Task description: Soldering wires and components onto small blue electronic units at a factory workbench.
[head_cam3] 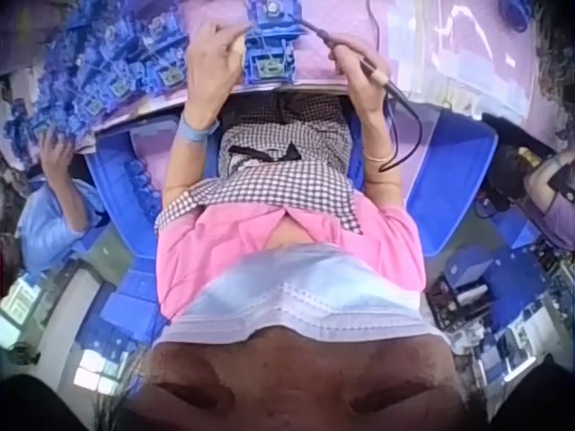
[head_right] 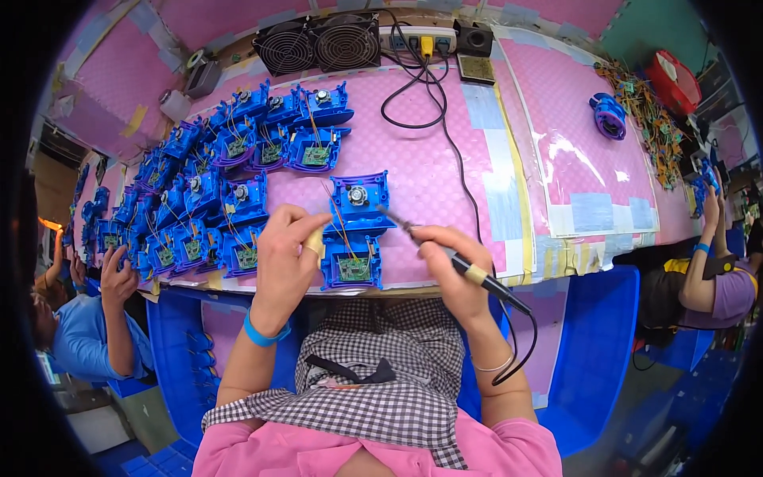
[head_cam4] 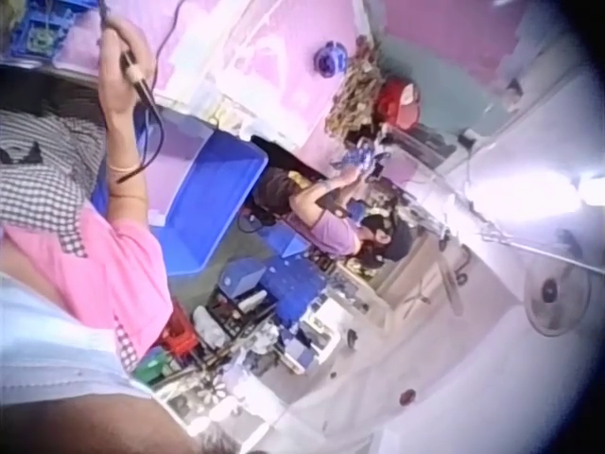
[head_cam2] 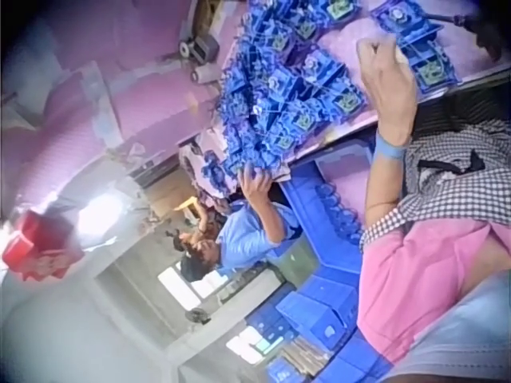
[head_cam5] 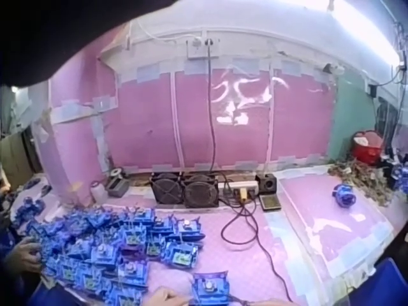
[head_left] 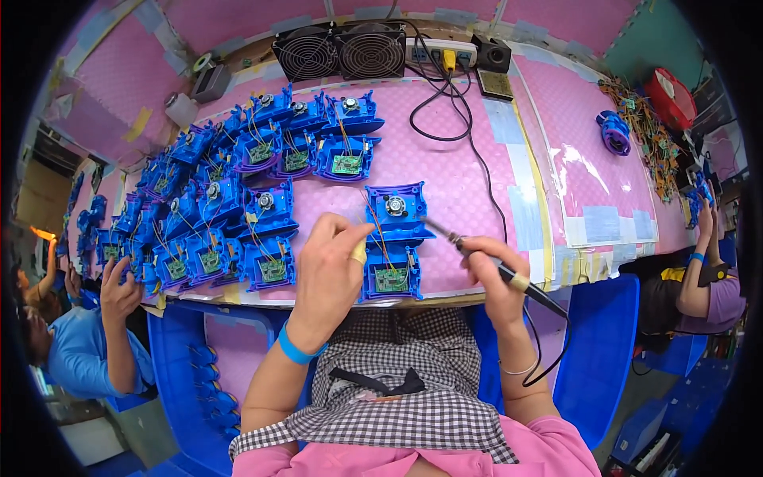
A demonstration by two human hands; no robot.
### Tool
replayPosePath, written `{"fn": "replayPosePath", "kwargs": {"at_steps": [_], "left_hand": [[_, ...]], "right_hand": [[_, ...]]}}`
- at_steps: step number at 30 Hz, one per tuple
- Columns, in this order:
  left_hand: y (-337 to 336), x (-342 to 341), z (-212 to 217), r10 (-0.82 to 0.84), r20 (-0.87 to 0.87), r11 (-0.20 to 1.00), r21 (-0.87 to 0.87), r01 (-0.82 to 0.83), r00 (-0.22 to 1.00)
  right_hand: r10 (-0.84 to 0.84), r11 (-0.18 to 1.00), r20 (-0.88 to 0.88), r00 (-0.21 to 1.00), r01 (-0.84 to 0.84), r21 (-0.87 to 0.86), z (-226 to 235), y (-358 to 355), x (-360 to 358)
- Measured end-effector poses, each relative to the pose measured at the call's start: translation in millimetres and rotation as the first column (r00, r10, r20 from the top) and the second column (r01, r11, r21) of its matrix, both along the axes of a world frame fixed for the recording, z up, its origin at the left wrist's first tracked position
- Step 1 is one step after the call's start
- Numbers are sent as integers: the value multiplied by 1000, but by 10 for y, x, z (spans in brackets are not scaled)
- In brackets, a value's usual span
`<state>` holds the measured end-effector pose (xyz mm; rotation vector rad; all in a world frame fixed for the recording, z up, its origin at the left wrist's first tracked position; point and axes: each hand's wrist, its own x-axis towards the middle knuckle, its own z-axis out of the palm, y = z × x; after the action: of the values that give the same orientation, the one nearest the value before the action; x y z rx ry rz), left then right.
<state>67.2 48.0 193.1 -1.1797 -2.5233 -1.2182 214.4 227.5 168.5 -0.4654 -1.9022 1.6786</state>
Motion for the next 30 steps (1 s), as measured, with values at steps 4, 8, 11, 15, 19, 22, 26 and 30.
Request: {"fn": "replayPosePath", "kwargs": {"at_steps": [4, 8, 11, 15, 19, 22, 26, 30], "left_hand": [[87, -19, 13, 44, 182, 999, -12, -42, 982], [128, -77, -1, -15, 120, 1000, -20, 18, 993], [159, -113, -31, -25, 77, 999, -40, 28, 997], [208, -148, -79, -39, 83, 998, -44, 42, 996], [218, -166, -99, -47, 92, 997, -60, 52, 995], [218, -193, -119, -67, 78, 996, -53, 71, 995], [240, -194, -103, -75, 69, 996, -49, 78, 995], [211, -142, -41, -77, 32, 996, -49, 79, 996]], "right_hand": [[-22, 999, -21, 1000, 22, -35, -81, -134, -55], [-8, 993, -55, 998, 2, -116, -114, -125, -109], [11, 991, -58, 998, -19, -132, -106, -130, -137], [28, 992, -50, 998, -34, -123, -125, -126, -157], [20, 990, -41, 999, -25, -140, -122, -125, -174], [26, 990, -30, 999, -30, -135, -90, -128, -170], [-3, 1000, 0, 1000, 3, 11, -71, -125, -162], [-43, 984, 57, 997, 33, 173, 12, -132, -122]]}}
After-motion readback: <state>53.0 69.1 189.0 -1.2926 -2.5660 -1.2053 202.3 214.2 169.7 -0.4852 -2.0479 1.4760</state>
